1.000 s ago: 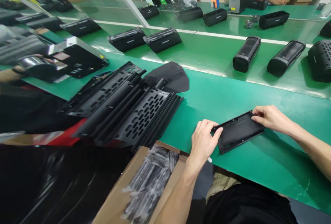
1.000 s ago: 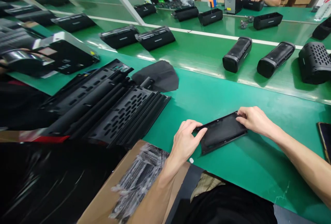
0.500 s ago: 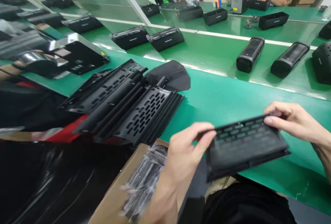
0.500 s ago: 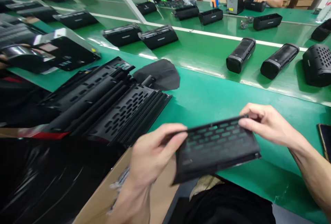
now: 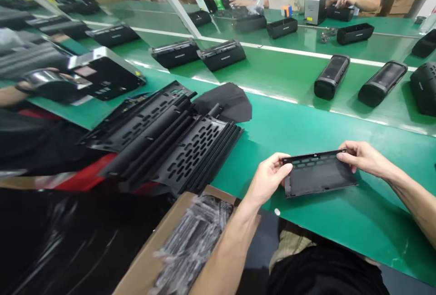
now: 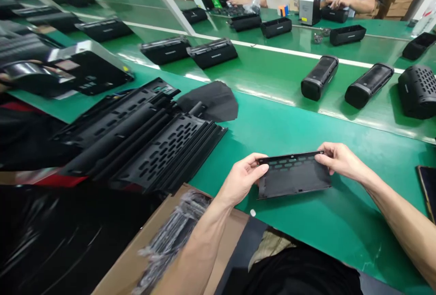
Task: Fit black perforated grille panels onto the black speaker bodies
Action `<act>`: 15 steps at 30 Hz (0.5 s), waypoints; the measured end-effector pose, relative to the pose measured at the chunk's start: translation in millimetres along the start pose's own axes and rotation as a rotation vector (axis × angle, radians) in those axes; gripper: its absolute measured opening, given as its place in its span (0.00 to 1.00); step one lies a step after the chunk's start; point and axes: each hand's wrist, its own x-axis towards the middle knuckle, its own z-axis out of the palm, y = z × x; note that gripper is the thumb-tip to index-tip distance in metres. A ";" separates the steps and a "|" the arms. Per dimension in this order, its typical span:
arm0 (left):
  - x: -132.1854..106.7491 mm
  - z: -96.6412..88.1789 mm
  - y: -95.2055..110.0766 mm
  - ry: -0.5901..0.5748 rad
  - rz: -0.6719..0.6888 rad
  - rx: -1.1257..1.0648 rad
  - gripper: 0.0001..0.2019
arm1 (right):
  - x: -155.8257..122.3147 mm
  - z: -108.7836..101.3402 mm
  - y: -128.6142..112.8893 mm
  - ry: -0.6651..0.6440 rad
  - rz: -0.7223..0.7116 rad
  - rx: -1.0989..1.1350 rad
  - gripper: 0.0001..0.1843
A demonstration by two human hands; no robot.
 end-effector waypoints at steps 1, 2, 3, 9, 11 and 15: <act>0.9 1.0 -3.6 -0.001 -0.019 -0.024 0.22 | 0.4 1.2 1.6 -0.004 0.010 0.021 0.23; 1.4 1.9 -6.7 0.002 -0.036 -0.041 0.23 | 0.7 2.2 3.1 -0.013 0.019 0.048 0.24; 1.6 2.6 -9.3 0.008 -0.049 -0.050 0.23 | 0.9 3.2 4.6 -0.021 0.026 0.078 0.25; 0.7 3.6 -14.8 0.022 -0.045 -0.064 0.21 | 2.5 6.5 11.5 -0.026 0.061 0.138 0.24; 0.8 4.1 -14.4 0.024 -0.038 -0.080 0.20 | 3.5 7.6 12.9 -0.008 0.060 0.130 0.24; 0.2 5.7 -13.6 0.035 -0.006 -0.088 0.19 | 3.9 10.2 12.8 0.022 0.048 0.089 0.22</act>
